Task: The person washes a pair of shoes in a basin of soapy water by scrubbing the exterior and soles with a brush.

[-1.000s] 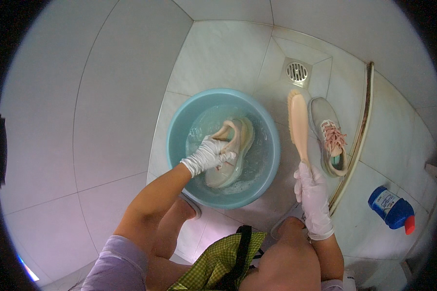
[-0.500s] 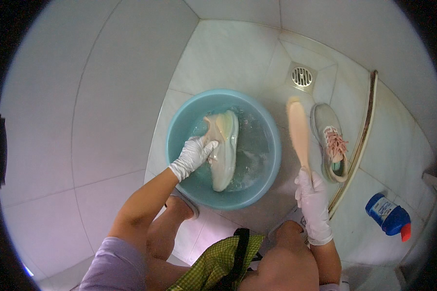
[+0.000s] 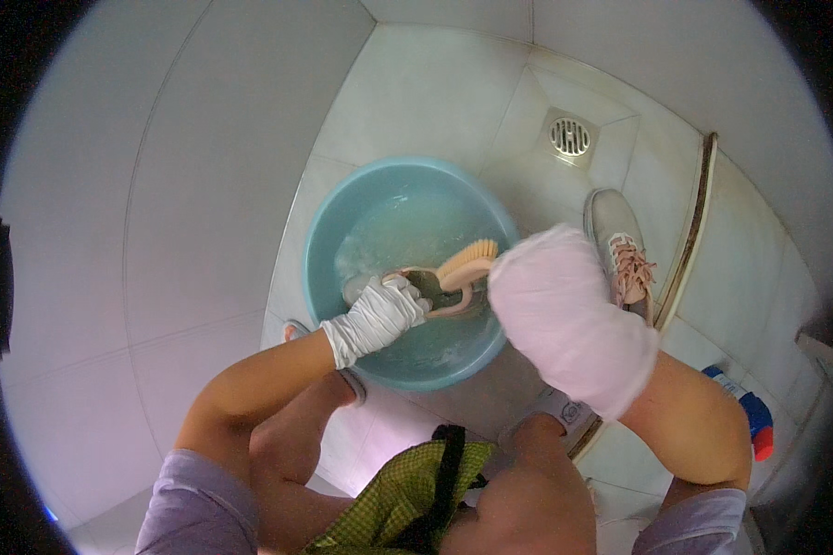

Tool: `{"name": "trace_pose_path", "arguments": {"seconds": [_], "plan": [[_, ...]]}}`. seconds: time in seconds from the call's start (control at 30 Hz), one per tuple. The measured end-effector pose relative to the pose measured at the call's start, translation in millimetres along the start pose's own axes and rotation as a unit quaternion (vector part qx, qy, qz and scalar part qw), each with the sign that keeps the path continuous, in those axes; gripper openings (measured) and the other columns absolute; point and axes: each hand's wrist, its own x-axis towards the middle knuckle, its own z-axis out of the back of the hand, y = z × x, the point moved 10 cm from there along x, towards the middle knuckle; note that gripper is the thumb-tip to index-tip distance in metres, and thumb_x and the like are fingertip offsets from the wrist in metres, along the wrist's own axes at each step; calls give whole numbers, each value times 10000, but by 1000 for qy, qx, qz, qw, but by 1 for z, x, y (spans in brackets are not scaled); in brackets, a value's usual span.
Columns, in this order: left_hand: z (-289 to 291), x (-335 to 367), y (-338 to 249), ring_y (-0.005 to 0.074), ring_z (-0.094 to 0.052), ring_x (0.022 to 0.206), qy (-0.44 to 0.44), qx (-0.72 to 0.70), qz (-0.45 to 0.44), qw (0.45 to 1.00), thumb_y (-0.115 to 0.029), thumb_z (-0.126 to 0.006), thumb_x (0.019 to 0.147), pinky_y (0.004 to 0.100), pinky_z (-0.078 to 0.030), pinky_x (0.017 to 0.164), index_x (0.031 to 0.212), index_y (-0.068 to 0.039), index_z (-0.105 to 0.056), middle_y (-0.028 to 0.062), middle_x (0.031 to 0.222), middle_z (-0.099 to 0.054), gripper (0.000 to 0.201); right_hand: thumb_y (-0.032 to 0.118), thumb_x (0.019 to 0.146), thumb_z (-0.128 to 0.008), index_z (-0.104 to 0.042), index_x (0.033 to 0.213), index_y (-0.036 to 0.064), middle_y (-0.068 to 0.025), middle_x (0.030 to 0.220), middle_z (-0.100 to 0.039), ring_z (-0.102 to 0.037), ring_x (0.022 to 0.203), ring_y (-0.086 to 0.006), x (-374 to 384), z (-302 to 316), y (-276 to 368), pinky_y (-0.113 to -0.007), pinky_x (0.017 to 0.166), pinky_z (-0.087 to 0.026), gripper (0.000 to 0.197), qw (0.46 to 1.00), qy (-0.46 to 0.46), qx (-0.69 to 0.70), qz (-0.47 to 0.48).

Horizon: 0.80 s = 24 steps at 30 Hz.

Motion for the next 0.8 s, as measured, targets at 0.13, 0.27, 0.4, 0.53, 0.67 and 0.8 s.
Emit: {"name": "trace_pose_path", "arguments": {"seconds": [0.13,0.27,0.4,0.53,0.67,0.8], "plan": [[5,-11,9,222,-561,997,-81,-63,13,995,-310,-617,828,478,-421,904,1019,-158,-673,32,938,-616,250,128,710,-625,-668,766,113,-78,658,-627,-640,646,-237,34,-34,31,-381,557,-451,72,998,-8,32,49],[24,-19,39,361,-423,1230,-152,-116,188,963,-366,-718,767,626,-278,1003,1105,-217,-650,156,1295,-459,376,133,758,-589,-661,766,105,-73,679,-656,-661,650,-227,61,-77,44,-379,543,-481,78,998,-38,50,-16],[-12,-23,54,425,-311,1305,-55,-288,315,903,-363,-796,703,684,-211,1011,1139,-214,-633,207,1423,-309,489,137,815,-549,-627,795,110,-70,673,-659,-684,642,-229,84,-97,61,-378,524,-518,85,998,1,62,9],[-23,-27,48,458,-272,1346,-13,-310,269,912,-321,-789,712,739,-171,1024,1101,-194,-628,219,1448,-279,440,154,831,-550,-665,833,105,-103,691,-667,-681,647,-276,82,-68,19,-404,536,-526,125,997,41,50,30],[-43,-28,43,415,-334,1294,-128,-276,243,921,-279,-783,710,754,-161,993,1060,-190,-618,181,1358,-371,397,174,833,-562,-698,747,123,-95,677,-673,-680,633,-258,106,-56,52,-394,521,-519,169,999,8,6,53],[-32,-25,45,395,-381,1240,-117,-308,245,912,-277,-800,671,671,-205,1014,989,-174,-624,189,1284,-433,379,210,838,-565,-726,807,151,-68,732,-691,-688,671,-263,111,-69,24,-407,562,-529,174,995,98,-26,22]]}}
